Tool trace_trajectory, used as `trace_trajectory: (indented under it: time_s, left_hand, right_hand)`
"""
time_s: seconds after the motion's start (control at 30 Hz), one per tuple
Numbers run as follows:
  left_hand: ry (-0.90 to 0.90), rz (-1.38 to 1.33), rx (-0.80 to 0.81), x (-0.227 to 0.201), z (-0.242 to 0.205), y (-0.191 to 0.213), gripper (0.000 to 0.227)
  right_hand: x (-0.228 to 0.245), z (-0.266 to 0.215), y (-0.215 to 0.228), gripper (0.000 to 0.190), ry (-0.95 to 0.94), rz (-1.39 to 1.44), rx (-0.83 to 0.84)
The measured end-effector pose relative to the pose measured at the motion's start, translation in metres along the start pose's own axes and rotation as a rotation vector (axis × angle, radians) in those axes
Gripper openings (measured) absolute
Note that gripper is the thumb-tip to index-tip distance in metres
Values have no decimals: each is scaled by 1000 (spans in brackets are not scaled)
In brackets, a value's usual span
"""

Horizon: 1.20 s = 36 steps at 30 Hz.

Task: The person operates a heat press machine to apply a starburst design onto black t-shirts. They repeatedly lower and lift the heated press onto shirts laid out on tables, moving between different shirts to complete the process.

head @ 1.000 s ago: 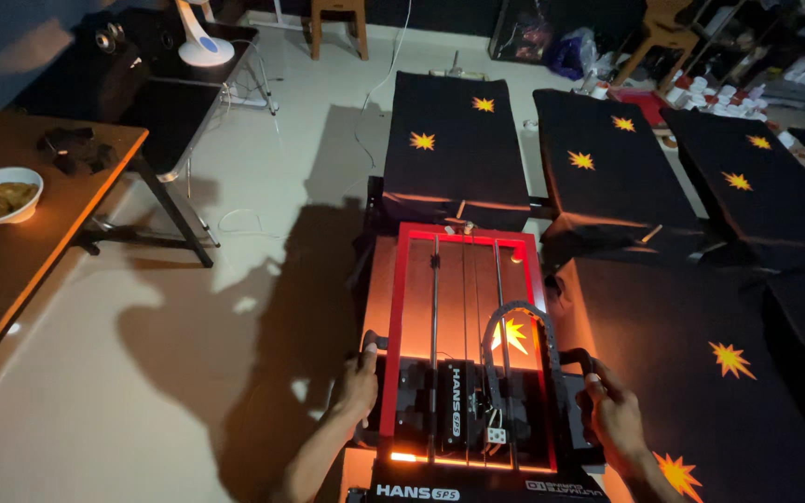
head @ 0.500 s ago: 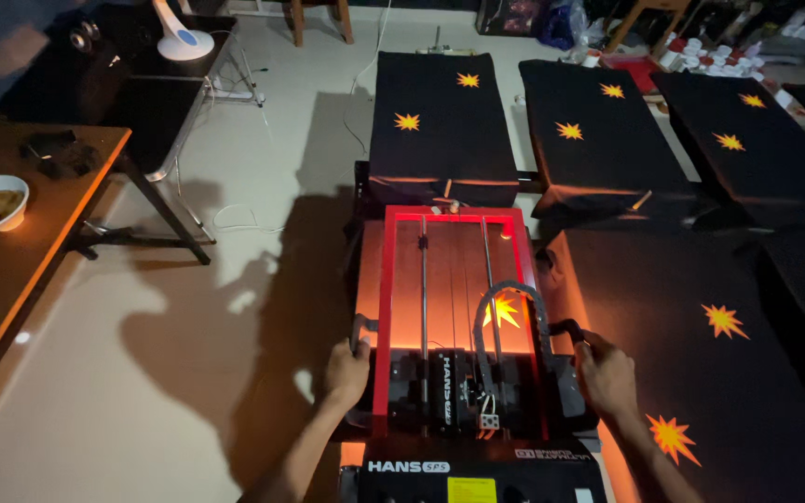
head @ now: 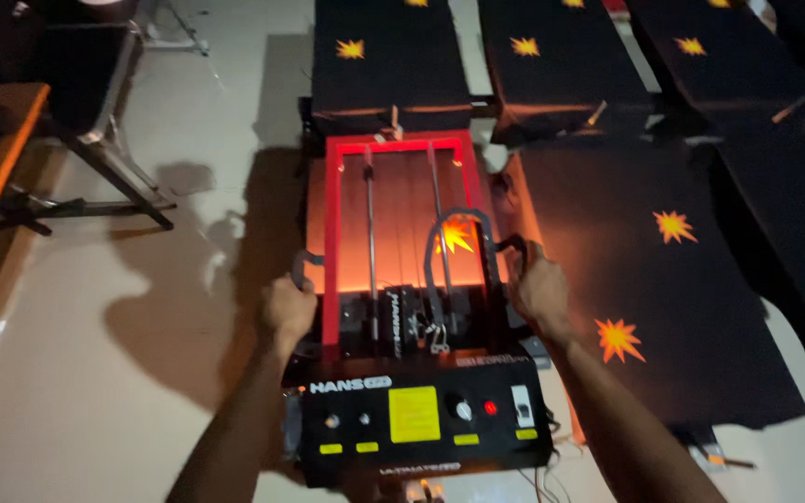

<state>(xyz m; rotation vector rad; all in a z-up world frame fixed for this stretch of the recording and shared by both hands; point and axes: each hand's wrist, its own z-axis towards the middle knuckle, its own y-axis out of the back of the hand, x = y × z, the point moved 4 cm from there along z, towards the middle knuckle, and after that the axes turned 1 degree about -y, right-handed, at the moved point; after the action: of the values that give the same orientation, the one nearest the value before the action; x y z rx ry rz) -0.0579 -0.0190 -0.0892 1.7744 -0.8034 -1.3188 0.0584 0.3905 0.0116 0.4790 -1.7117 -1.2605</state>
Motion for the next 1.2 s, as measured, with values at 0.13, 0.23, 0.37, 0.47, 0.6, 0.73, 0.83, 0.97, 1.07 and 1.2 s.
trace_trajectory:
  time_s: [0.13, 0.23, 0.37, 0.47, 0.6, 0.73, 0.83, 0.97, 1.07, 1.2]
  left_hand:
    - [-97, 110, -44, -18, -23, 31, 36]
    - [-28, -22, 30, -23, -34, 42, 39]
    - [-30, 7, 4, -20, -25, 37, 38]
    - [-35, 36, 30, -20, -25, 34, 40]
    - [-79, 60, 14, -17, -20, 34, 39]
    - [-71, 72, 0, -19, -19, 36, 39]
    - [-65, 18, 31, -18, -19, 33, 37]
    - [-18, 53, 28, -20, -22, 36, 40]
    - [-40, 62, 23, -21, -19, 37, 41]
    - [-83, 69, 0, -18, -18, 34, 40]
  right_hand:
    - [-7, 1, -3, 55, -3, 46, -16]
    - [-6, 3, -6, 44, 9, 90, -42]
    - [4, -2, 6, 41, 8, 96, -70]
    - [8, -10, 12, 40, -3, 104, -80]
    - [12, -11, 16, 42, -5, 116, -49]
    - [6, -4, 11, 42, -8, 110, -34]
    - [2, -1, 7, 45, -29, 120, -30]
    - [4, -3, 9, 46, -10, 148, -12]
    - [6, -4, 10, 46, -8, 161, -13]
    - [5, -4, 11, 45, -7, 173, -23]
